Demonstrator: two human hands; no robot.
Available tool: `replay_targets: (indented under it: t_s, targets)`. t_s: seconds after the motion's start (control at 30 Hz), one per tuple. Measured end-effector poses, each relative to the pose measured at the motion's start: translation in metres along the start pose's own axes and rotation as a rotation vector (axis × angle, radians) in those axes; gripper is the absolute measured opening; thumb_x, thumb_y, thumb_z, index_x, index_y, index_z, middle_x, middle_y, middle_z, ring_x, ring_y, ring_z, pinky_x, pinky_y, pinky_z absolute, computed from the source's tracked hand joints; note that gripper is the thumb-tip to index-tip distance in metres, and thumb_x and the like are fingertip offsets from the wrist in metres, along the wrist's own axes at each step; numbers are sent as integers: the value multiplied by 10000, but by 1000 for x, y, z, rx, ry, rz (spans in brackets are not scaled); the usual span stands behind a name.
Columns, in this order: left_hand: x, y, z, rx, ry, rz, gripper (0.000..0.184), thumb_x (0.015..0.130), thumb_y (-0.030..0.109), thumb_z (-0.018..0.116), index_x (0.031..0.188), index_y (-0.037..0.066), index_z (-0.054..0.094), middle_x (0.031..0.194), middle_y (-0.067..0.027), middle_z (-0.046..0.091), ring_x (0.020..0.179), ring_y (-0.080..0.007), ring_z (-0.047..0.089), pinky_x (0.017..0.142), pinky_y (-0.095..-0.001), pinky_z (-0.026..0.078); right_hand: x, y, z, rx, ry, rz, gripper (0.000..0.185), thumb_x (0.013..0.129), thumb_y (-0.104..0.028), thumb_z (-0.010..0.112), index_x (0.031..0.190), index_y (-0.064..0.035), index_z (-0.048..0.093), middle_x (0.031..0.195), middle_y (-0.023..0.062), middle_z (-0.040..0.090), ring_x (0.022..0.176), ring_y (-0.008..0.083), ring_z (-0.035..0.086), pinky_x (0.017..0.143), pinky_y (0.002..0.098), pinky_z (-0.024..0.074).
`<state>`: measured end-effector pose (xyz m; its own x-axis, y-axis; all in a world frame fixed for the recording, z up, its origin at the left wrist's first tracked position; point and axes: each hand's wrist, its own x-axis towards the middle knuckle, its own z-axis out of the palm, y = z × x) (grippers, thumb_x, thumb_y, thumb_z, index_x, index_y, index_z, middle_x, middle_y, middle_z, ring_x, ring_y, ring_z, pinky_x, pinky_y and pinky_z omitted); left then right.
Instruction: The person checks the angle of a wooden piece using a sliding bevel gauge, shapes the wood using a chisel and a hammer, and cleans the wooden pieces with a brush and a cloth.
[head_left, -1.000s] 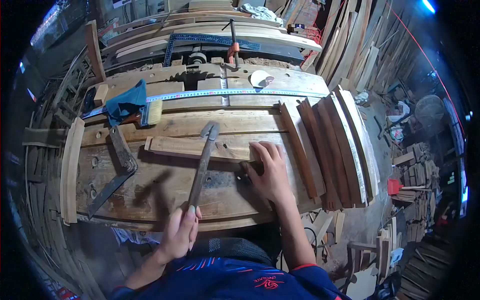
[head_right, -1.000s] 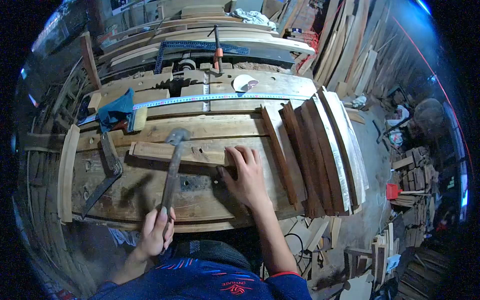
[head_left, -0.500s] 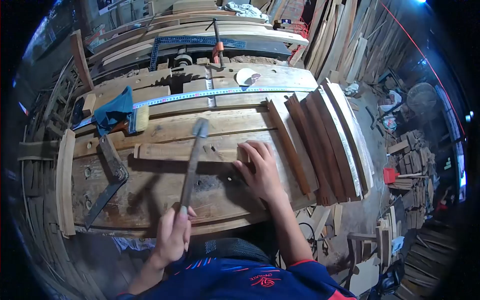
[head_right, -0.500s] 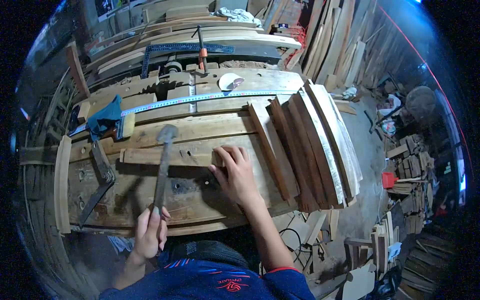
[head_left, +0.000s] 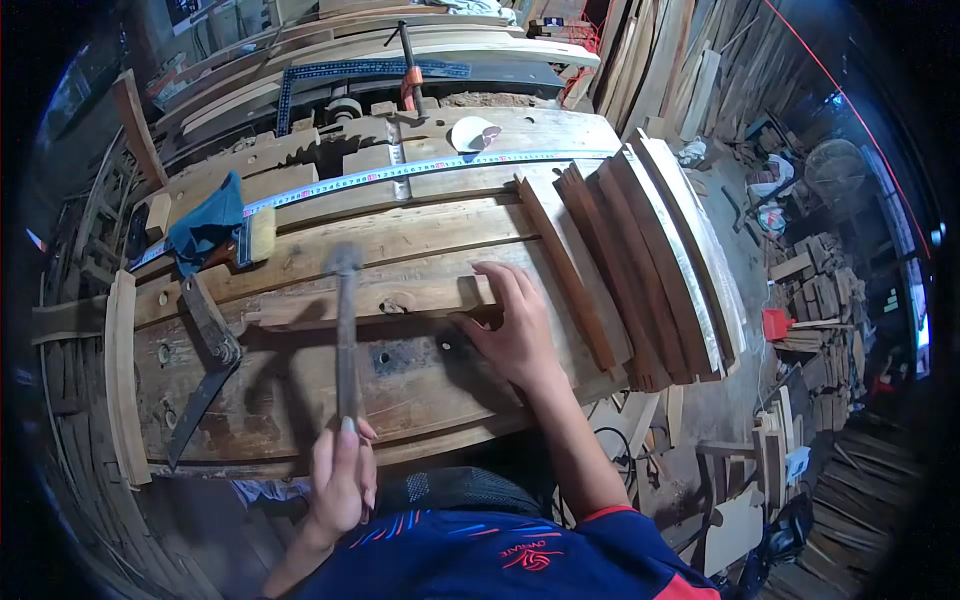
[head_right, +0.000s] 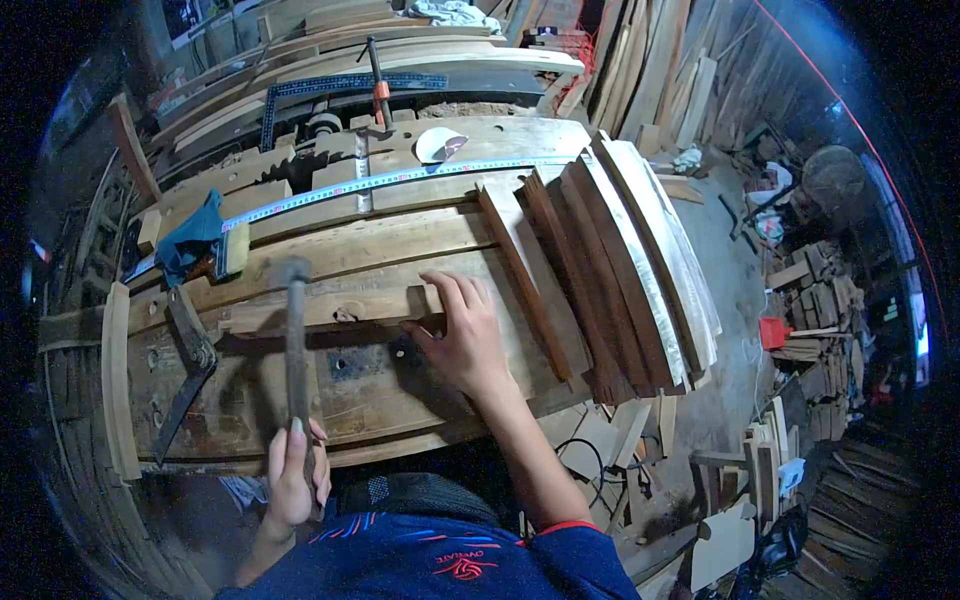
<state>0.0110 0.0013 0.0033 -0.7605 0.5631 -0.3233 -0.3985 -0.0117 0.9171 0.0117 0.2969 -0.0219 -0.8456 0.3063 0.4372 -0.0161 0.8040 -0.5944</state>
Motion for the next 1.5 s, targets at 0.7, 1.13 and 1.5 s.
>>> replay_targets:
  t_s: [0.7,1.13,1.5]
  targets:
    - [18,5,44,66,-162,-110,372,1128,386,411,1089,31,517,576,12,462,420,-59,436,412,-230,358,0,3,2,154,51,105,917,716,-42,872,1503,-71,402,1252,201,621,1160,400,614,1009,461,505]
    - [39,-4,55,309,-197,107,440,1111,459,422,1186,43,544,612,21,471,456,-58,436,419,-224,358,-59,-64,-16,401,48,202,404,935,-80,710,1311,9,593,1012,158,717,912,246,720,847,351,574]
    - [53,44,18,878,-148,656,284,1005,255,548,949,6,673,856,-197,660,788,-390,659,719,-458,525,-55,-92,-6,1023,-55,530,316,1062,-171,597,1309,-12,481,905,40,624,775,107,615,704,268,517]
